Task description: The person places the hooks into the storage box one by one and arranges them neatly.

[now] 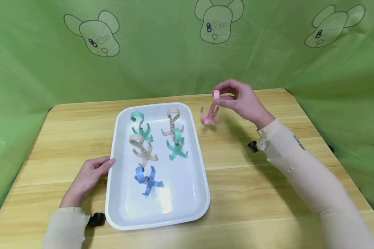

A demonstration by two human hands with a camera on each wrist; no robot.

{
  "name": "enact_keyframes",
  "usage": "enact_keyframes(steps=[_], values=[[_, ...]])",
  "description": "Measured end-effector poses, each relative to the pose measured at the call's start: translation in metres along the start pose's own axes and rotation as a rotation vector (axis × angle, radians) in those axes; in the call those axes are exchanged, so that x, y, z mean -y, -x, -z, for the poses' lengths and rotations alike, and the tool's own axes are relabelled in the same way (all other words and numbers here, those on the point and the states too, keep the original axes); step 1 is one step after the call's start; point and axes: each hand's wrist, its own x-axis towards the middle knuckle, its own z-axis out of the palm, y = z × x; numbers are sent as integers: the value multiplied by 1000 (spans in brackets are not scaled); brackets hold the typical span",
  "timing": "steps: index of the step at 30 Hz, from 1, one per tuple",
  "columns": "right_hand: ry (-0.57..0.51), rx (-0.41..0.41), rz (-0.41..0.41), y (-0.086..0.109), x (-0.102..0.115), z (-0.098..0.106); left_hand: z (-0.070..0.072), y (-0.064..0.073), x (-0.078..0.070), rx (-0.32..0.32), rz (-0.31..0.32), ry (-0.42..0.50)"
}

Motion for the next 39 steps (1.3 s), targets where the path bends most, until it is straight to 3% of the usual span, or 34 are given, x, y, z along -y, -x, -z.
enact_keyframes(steps=[25,33,39], values=[[-67,32,132,42,45,-14,4,-1,1,12,24,-22],[-109,85,201,50,53,-23,5,-1,1,16,17,-23],[-81,115,219,55,56,-28,4,-2,1,16,16,-33]])
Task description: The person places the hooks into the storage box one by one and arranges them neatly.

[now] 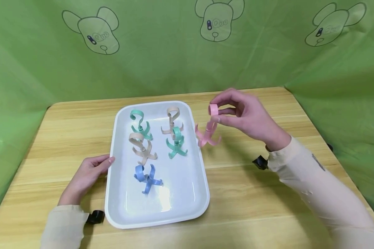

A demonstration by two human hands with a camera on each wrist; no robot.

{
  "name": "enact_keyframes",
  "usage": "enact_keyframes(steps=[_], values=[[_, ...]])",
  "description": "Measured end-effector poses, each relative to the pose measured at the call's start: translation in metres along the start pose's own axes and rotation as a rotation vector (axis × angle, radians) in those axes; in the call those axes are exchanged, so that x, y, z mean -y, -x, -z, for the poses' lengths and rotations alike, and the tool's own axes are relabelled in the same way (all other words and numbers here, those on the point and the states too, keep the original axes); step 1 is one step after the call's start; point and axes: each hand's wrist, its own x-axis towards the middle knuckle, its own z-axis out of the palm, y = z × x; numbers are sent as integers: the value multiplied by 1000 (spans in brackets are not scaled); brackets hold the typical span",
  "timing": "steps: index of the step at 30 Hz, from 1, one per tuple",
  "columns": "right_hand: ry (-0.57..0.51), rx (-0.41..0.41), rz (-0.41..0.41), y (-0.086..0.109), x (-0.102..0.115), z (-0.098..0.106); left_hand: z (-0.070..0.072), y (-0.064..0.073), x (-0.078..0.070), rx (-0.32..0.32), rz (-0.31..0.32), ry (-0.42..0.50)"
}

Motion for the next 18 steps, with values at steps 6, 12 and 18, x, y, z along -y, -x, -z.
enact_keyframes(steps=[6,12,18], values=[[32,44,5,5,4,-8,0,0,0,2,6,-17],[75,101,25,8,11,-18,1,0,-1,3,7,-34],[98,144,22,10,11,-22,1,0,-3,7,9,-38]])
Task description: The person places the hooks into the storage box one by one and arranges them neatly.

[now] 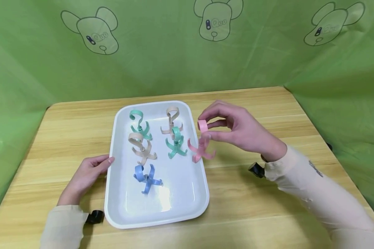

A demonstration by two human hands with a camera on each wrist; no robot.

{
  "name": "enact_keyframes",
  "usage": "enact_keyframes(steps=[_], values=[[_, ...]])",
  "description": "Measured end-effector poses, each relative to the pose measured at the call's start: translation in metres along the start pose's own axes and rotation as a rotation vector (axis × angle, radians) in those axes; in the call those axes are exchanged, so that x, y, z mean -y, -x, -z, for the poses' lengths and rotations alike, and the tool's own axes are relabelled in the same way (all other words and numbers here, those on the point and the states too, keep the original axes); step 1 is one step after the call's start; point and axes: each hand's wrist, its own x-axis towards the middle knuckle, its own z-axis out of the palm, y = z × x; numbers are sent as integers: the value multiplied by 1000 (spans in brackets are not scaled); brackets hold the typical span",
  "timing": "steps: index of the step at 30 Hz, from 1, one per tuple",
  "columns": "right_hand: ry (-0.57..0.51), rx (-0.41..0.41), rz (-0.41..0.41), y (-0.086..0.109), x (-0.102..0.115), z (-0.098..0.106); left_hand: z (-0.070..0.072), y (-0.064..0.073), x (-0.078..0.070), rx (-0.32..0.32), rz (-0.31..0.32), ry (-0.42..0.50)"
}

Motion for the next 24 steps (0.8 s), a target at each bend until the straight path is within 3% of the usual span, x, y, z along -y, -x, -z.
enact_keyframes(steps=[24], values=[[-42,99,-9,-3,8,-22,0,0,0,12,17,37]])
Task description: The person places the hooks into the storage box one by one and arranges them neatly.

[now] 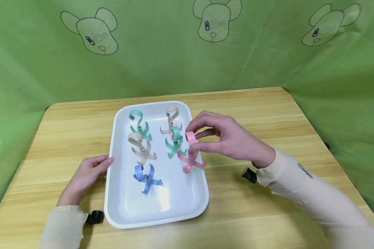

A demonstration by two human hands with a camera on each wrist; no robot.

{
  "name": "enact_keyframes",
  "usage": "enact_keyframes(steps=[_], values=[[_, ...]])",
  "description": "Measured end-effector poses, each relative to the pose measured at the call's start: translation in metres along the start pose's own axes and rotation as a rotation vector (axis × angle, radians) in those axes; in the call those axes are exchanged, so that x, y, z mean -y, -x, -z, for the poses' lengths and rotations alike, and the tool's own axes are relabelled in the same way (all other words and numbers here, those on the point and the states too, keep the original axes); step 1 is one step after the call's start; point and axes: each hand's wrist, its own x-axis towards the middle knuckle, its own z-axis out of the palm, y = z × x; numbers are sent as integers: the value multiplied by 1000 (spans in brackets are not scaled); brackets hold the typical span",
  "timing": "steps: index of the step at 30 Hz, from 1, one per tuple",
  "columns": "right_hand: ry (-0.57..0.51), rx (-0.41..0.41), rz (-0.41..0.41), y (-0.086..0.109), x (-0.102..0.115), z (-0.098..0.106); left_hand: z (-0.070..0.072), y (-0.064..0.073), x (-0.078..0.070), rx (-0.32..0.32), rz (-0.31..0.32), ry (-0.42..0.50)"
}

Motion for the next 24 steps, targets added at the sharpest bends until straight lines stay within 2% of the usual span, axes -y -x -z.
enact_keyframes(steps=[9,19,24], values=[[-28,15,-5,-2,-1,-8,0,0,1,0,-4,12],[-56,94,-43,-7,-7,-22,2,0,0,-5,-6,-9],[-68,105,-50,-8,-14,-28,1,-1,1,-2,-9,-5]])
